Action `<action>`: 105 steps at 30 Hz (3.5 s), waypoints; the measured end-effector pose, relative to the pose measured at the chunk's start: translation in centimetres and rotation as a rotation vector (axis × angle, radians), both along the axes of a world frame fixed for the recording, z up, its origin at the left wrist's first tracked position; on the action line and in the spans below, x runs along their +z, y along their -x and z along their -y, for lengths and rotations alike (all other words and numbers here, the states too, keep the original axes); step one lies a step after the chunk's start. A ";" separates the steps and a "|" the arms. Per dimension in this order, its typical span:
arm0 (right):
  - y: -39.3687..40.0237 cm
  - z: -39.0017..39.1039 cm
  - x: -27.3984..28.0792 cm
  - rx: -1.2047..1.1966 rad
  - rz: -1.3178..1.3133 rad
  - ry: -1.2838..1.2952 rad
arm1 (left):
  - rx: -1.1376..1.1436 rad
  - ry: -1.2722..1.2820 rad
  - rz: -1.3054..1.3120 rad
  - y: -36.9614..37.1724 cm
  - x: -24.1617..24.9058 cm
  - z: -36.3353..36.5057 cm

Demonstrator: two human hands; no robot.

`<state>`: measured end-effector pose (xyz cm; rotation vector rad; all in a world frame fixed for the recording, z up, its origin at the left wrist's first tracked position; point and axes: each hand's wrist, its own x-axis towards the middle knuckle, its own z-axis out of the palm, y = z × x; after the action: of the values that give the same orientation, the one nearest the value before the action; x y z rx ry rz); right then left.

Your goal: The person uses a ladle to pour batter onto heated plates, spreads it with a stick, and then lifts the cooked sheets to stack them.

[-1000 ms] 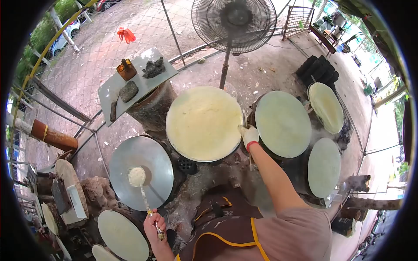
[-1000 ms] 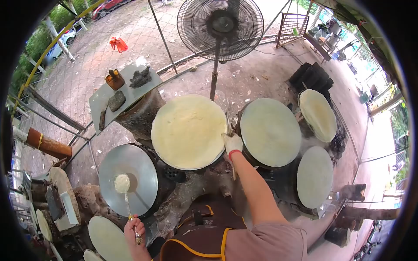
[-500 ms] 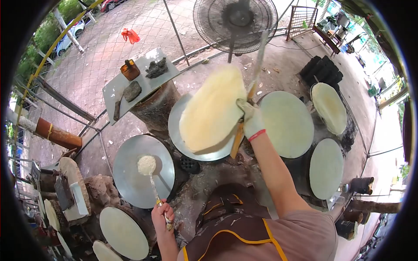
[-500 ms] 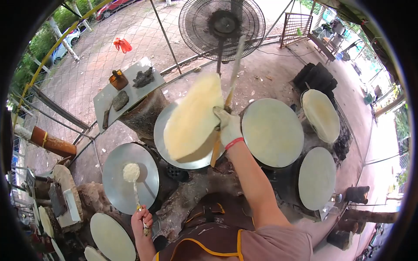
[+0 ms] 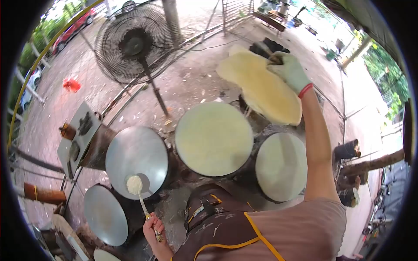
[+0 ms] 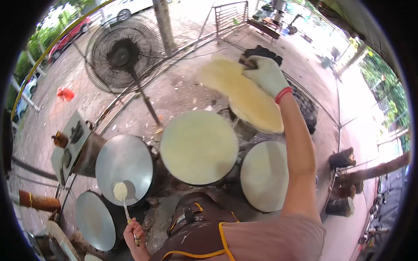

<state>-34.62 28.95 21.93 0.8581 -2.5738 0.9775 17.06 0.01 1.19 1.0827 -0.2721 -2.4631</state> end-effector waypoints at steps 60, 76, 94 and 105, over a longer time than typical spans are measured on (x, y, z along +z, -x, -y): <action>-114.1 -0.6 -34.2 2.351 -0.455 -1.615 | 1.009 -0.454 1.125 -56.9 -17.3 -59.8; -116.5 -6.1 -17.5 1.783 1.778 -1.579 | 1.763 0.457 0.126 -67.0 4.5 -53.6; -94.9 6.6 -20.8 1.924 0.997 -0.732 | 0.940 0.146 0.643 -54.8 5.5 -42.9; -45.9 12.4 -25.2 1.544 0.169 -0.706 | 0.603 -0.189 -0.547 -29.9 1.8 -19.8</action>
<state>11.32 16.58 -3.25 3.2028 -1.9518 0.2153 46.96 19.85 2.96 0.4203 0.4058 -2.1324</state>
